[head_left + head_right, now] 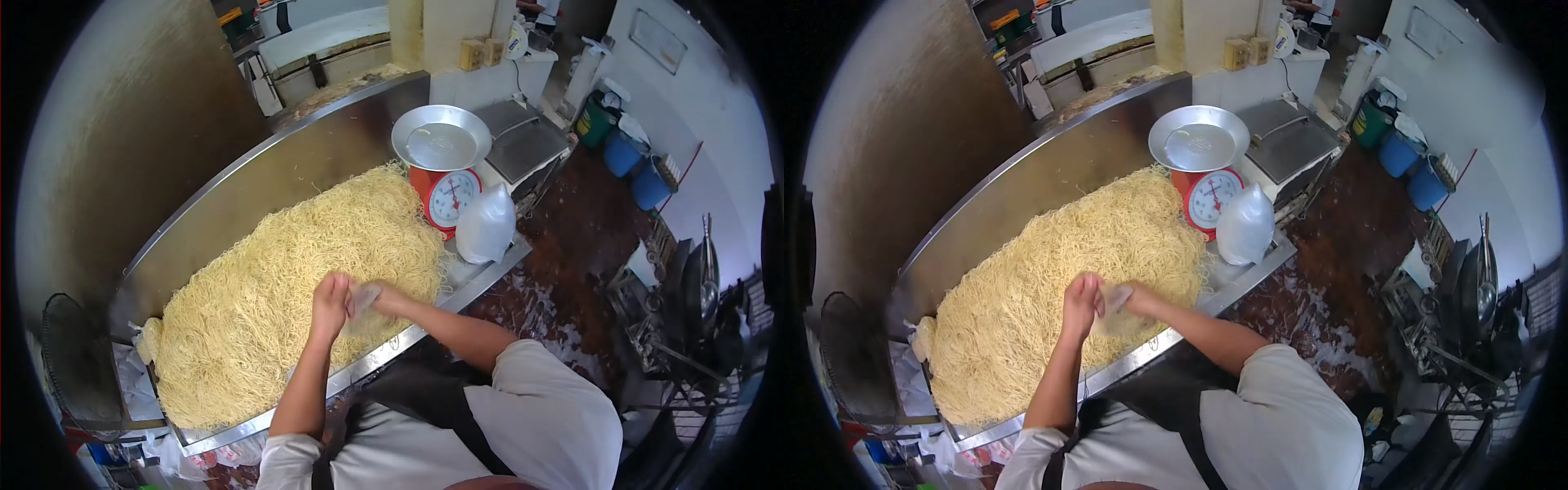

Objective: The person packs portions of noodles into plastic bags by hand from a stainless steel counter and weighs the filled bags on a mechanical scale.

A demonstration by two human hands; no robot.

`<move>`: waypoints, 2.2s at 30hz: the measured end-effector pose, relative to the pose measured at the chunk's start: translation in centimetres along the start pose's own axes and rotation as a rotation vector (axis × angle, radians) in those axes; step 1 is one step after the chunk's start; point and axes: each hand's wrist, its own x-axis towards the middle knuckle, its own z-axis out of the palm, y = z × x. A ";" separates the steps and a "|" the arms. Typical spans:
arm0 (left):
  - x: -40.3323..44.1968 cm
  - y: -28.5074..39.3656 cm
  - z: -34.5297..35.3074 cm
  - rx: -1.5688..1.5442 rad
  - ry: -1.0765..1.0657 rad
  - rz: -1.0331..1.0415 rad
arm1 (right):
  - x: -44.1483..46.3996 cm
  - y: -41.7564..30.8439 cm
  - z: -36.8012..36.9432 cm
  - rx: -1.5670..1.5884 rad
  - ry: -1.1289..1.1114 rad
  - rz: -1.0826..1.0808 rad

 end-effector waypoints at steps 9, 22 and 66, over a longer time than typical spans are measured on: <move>-5.5 -15.2 -7.8 0.731 0.062 0.307 | 0.0 -7.6 9.5 -0.300 -0.022 -0.421; 0.9 -16.7 -8.8 -0.209 0.384 -0.464 | 1.4 3.2 13.4 -0.552 0.284 -0.463; -4.9 -18.9 -8.3 -0.701 0.677 -0.379 | -0.4 0.9 17.1 -0.674 0.076 -0.335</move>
